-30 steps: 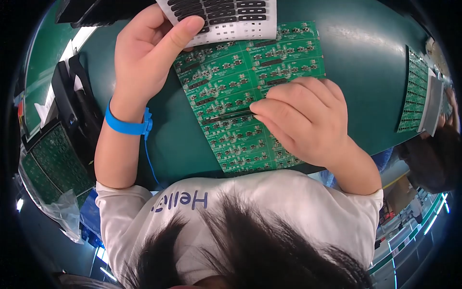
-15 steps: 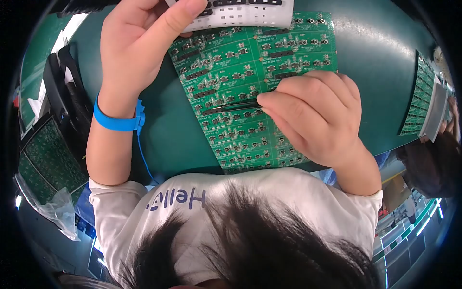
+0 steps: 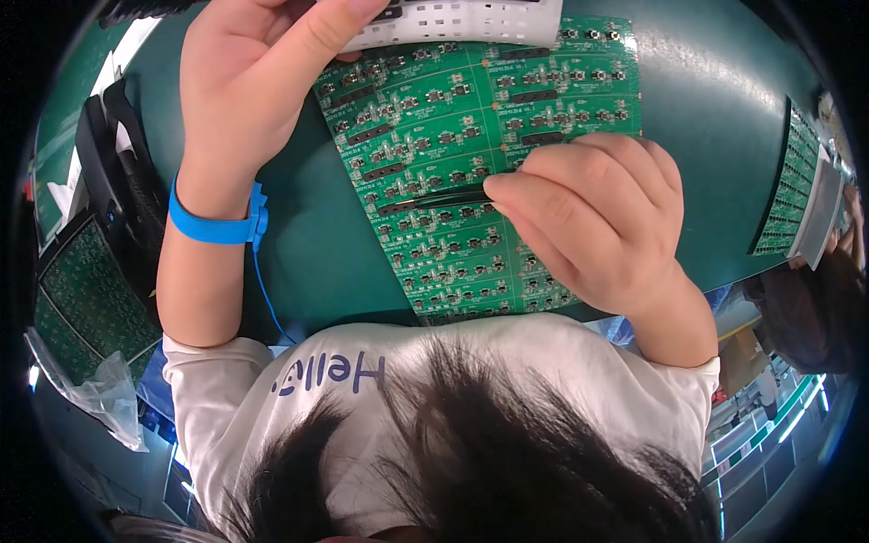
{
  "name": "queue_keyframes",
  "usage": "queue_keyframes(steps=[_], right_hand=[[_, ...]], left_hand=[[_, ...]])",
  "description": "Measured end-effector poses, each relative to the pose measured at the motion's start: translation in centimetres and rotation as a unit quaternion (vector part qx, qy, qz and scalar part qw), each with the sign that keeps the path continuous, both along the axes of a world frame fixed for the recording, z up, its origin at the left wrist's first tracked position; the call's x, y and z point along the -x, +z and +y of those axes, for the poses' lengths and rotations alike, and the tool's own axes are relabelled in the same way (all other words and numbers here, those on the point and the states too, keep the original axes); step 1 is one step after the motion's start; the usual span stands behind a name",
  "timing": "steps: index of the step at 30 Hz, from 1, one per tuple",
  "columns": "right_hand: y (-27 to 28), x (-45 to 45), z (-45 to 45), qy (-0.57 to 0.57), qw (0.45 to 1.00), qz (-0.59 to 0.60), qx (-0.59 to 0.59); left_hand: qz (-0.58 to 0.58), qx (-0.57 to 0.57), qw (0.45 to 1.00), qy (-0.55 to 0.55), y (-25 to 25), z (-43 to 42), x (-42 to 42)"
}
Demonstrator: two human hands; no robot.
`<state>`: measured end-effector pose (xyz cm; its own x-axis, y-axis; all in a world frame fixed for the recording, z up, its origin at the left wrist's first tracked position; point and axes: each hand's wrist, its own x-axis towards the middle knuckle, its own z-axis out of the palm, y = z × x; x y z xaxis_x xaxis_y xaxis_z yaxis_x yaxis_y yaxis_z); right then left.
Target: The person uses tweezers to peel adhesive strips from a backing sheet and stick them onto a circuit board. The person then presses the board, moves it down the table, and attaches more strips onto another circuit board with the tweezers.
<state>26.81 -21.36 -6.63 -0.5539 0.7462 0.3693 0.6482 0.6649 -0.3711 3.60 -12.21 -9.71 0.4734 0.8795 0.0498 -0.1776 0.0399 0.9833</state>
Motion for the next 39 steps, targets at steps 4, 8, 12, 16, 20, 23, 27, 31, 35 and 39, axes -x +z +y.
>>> queue_keyframes(steps=[4, 8, 12, 16, 20, 23, 27, 31, 35, 39], right_hand=[[0.4, 0.0, -0.2, 0.0, 0.999, -0.008, 0.032], [0.4, 0.1, -0.2, -0.005, 0.999, -0.007, 0.036], [0.5, 0.0, -0.2, -0.003, 0.999, -0.007, 0.043], [0.5, 0.1, -0.3, -0.004, 0.999, -0.01, 0.04], [0.1, 0.0, -0.1, -0.004, 1.0, -0.008, 0.016], [0.0, 0.0, -0.1, -0.002, 1.0, -0.006, 0.005], [0.0, 0.1, -0.1, -0.001, 1.0, -0.004, -0.001], [0.0, 0.1, -0.1, -0.003, 1.0, -0.005, 0.007], [0.4, 0.1, -0.3, -0.006, 0.999, -0.016, 0.027], [0.5, 0.1, -0.3, -0.006, 0.999, -0.017, 0.027]], left_hand=[[-0.023, -0.007, 1.0, -0.002, -0.4, 0.0, 0.0], [-0.073, -0.01, 0.997, -0.006, -1.2, 0.2, -0.2], [-0.04, 0.005, 0.999, 0.0, -0.2, 0.0, -0.3], [-0.026, -0.014, 1.0, -0.006, -0.2, 0.1, -0.1], [-0.088, -0.015, 0.996, -0.01, -1.4, 0.2, -0.3], [-0.091, -0.024, 0.995, -0.015, -1.6, 0.3, -0.3], [-0.078, -0.026, 0.996, -0.018, -1.3, 0.3, -0.3], [-0.046, -0.023, 0.999, -0.012, -0.1, 0.2, -0.3], [-0.044, -0.03, 0.999, -0.013, -0.4, 0.2, -0.2], [-0.014, -0.029, 0.999, -0.009, 0.2, 0.2, -0.2]])
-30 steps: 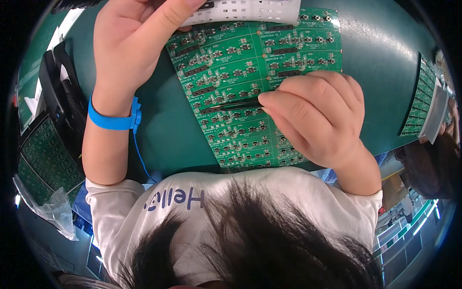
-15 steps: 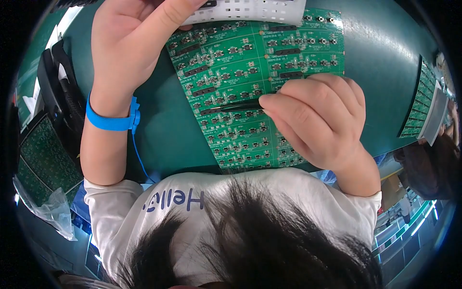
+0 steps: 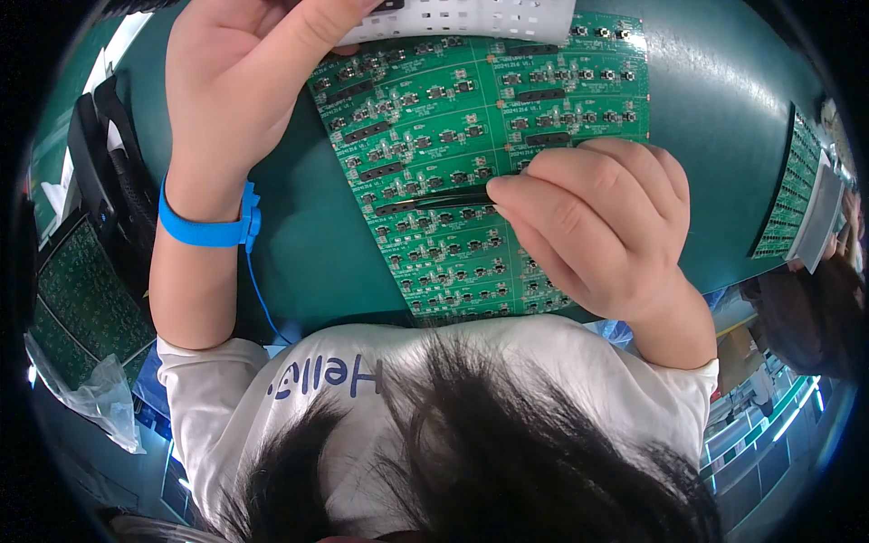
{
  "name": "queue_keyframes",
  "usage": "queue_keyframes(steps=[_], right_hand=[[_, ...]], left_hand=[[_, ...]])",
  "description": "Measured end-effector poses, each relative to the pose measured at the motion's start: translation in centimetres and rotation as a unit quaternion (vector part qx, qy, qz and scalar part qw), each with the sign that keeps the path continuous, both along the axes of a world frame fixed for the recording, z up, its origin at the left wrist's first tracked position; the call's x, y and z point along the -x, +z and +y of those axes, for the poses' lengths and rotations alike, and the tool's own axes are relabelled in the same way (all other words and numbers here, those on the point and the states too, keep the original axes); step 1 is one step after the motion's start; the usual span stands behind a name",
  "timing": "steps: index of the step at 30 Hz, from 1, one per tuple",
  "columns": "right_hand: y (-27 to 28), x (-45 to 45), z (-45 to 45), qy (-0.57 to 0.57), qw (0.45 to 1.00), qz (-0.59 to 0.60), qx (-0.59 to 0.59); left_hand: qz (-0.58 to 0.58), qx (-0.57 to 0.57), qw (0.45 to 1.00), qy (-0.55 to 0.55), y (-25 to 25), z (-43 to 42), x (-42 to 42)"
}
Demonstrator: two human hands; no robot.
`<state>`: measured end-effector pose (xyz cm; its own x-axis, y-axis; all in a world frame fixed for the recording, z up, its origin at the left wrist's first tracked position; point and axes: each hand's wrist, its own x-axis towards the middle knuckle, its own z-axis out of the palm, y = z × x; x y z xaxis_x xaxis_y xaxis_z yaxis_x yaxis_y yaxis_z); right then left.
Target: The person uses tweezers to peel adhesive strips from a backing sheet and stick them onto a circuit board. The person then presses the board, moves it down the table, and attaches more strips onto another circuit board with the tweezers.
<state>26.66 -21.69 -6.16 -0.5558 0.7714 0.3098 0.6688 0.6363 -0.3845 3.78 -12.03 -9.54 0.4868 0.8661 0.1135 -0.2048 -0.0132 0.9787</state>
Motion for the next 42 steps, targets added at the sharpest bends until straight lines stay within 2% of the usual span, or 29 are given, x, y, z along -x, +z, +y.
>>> queue_keyframes(steps=[2, 7, 42], right_hand=[[0.0, 0.0, 0.0, -0.001, 1.0, -0.001, 0.002], [-0.6, -0.1, 0.2, 0.005, 0.999, 0.01, -0.036], [-0.4, -0.4, 0.4, -0.013, 0.999, 0.023, -0.043]], left_hand=[[0.003, -0.009, 1.0, -0.002, -0.4, 0.1, 0.1], [-0.079, 0.004, 0.997, -0.002, -1.8, 0.2, -0.2], [-0.064, -0.021, 0.998, 0.001, -1.7, 0.3, -0.3]])
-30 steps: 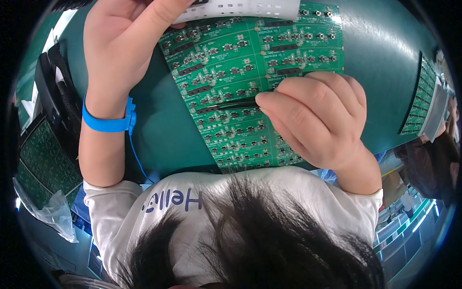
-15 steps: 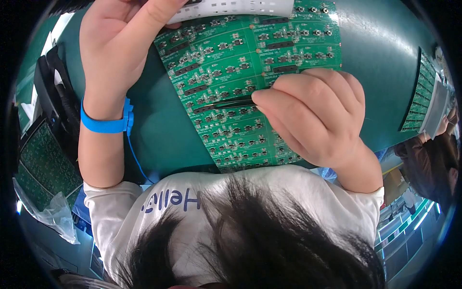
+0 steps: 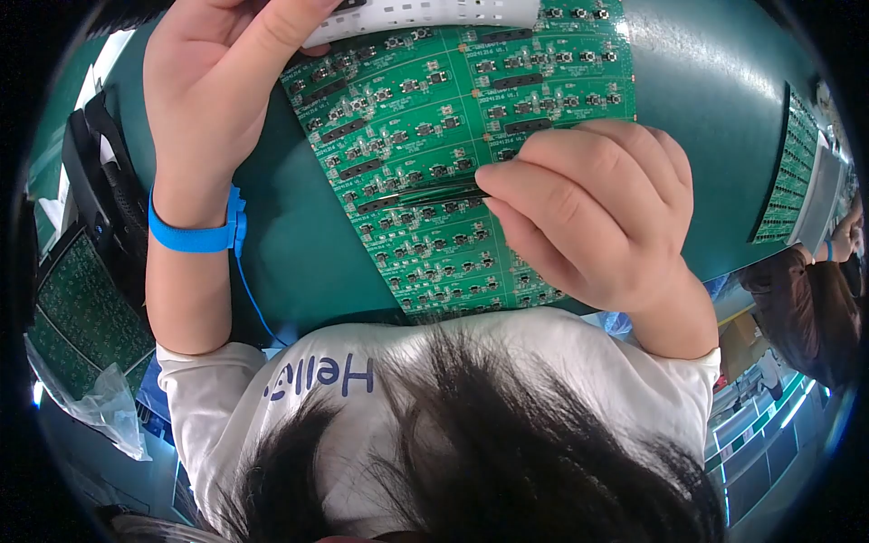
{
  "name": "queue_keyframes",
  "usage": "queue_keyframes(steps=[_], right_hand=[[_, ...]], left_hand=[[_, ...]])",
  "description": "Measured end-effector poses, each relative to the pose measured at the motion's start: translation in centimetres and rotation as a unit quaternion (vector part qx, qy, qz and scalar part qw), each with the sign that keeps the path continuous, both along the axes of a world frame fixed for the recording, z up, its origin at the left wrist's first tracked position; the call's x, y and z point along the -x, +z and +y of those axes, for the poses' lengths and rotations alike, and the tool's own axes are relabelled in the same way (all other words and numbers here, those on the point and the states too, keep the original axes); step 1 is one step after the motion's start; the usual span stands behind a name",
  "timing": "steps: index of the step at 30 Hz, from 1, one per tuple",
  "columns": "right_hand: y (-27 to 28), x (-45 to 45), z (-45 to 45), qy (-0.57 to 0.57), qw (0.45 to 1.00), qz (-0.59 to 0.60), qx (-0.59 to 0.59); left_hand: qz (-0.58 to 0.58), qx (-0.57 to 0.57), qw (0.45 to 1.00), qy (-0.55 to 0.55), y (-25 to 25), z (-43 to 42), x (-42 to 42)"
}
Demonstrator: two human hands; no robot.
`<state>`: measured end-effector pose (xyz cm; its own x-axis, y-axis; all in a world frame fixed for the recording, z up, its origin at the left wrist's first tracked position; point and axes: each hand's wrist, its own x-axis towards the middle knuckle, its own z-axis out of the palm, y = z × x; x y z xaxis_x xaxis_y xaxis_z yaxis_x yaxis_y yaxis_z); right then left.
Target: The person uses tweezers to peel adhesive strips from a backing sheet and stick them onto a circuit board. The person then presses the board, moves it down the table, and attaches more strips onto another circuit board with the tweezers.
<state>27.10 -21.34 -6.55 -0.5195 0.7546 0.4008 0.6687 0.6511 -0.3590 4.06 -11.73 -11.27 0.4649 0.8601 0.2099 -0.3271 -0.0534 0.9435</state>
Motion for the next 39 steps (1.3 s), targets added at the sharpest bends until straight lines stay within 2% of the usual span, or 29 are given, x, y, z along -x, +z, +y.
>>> queue_keyframes(steps=[2, 7, 12, 18, 20, 23, 27, 30, 33, 37, 39], right_hand=[[0.1, -0.1, 0.0, 0.007, 1.0, -0.003, 0.002], [-0.1, -0.2, 0.0, 0.015, 1.0, -0.009, -0.001], [1.0, -0.4, 0.6, 0.011, 0.997, 0.034, 0.069], [1.8, -0.8, 3.7, -0.046, 0.999, 0.008, -0.025], [1.1, -1.0, 4.9, -0.079, 0.996, 0.021, -0.021], [0.6, -1.3, 6.3, -0.033, 0.998, -0.004, -0.051], [0.4, -1.1, 6.8, -0.027, 0.996, -0.013, -0.078], [0.6, -0.6, 6.6, -0.027, 0.997, -0.008, -0.067], [1.0, -0.3, 5.7, -0.074, 0.994, 0.058, 0.058], [1.3, -0.3, 3.1, -0.093, 0.989, 0.074, 0.092], [1.3, -0.4, 1.9, -0.077, 0.987, 0.093, 0.103]], left_hand=[[-0.001, -0.002, 1.0, 0.0, 0.0, 0.0, 0.0], [0.089, 0.0, 0.996, 0.023, 1.7, -0.6, 0.0], [0.07, 0.072, 0.995, 0.005, 2.5, -0.8, 0.3], [0.063, 0.067, 0.996, -0.016, 2.5, -0.7, 0.5], [0.054, 0.071, 0.996, -0.02, 2.5, -0.7, 0.5], [0.037, 0.059, 0.997, -0.03, 2.0, -0.5, 0.6], [0.057, 0.068, 0.996, -0.025, 2.3, -0.4, 0.6], [0.071, 0.069, 0.995, -0.027, 2.1, -0.2, 0.8], [0.068, 0.064, 0.996, -0.01, 2.2, -0.5, 0.3], [0.111, 0.116, 0.987, 0.025, 2.6, -0.8, 0.3], [0.076, 0.122, 0.989, 0.027, 1.6, -0.4, 0.4]])
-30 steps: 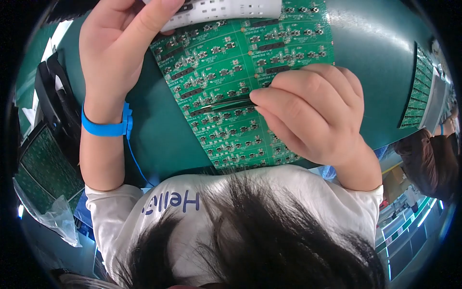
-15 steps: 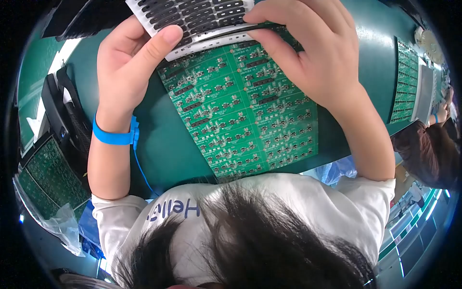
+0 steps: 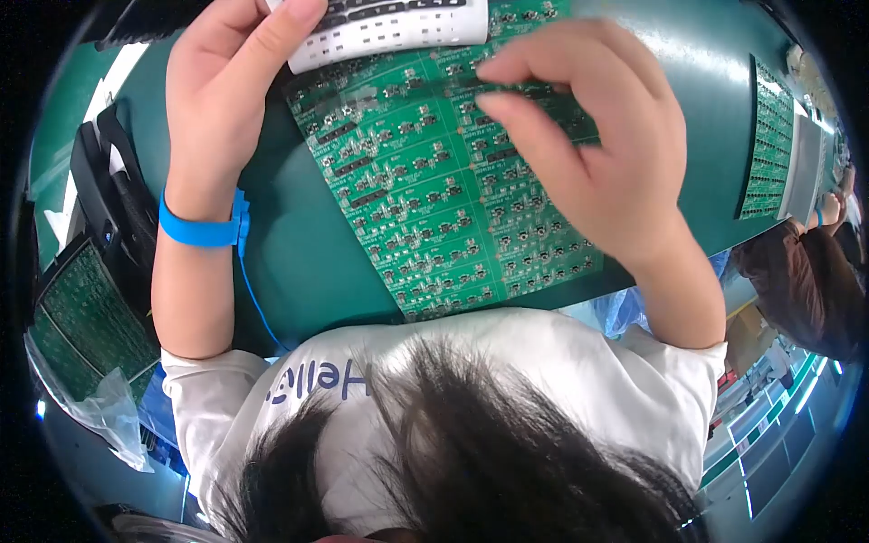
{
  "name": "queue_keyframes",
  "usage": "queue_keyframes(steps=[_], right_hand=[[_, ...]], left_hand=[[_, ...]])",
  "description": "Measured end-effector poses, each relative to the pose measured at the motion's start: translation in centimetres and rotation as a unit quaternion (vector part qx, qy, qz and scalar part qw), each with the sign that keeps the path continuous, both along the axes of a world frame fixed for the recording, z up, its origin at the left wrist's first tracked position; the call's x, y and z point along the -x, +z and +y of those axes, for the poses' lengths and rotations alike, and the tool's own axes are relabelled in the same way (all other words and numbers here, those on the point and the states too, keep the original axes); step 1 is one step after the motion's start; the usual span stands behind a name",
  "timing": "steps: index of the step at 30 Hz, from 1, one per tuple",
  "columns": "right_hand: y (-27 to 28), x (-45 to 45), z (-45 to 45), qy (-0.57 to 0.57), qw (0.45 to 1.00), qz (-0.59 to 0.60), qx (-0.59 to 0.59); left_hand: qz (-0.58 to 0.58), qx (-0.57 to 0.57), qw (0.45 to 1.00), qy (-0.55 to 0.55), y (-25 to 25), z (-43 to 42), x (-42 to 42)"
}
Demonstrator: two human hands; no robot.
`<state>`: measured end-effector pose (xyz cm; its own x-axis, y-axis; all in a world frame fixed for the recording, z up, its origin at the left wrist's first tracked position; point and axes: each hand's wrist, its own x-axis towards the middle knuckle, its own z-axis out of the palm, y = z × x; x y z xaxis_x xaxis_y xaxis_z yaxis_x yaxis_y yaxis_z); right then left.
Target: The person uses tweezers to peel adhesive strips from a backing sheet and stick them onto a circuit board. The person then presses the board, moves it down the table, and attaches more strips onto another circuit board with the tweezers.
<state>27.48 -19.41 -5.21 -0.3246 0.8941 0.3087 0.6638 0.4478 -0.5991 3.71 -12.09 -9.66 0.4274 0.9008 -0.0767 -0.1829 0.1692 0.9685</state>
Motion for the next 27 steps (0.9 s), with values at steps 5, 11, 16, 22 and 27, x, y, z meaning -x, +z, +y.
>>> queue_keyframes(steps=[5, 11, 16, 22, 27], right_hand=[[-0.2, 0.4, -3.4, 0.066, 0.997, -0.019, -0.017], [-1.4, 0.1, -5.0, 0.068, 0.992, -0.089, -0.058], [-1.5, 0.2, -5.0, 0.067, 0.99, -0.104, -0.071], [-1.4, 0.1, -4.5, 0.073, 0.989, -0.105, -0.077], [-1.2, 0.0, -4.0, 0.086, 0.988, -0.107, -0.071]], left_hand=[[-0.004, -0.036, 0.999, 0.002, 0.6, -0.2, -0.3], [0.004, -0.072, 0.997, -0.001, 0.4, 0.0, -0.3], [-0.011, -0.083, 0.996, -0.004, -0.5, 0.4, -0.3], [-0.011, -0.086, 0.996, -0.005, -0.5, 0.4, -0.3], [-0.024, -0.084, 0.996, -0.001, -0.8, 0.4, -0.4]])
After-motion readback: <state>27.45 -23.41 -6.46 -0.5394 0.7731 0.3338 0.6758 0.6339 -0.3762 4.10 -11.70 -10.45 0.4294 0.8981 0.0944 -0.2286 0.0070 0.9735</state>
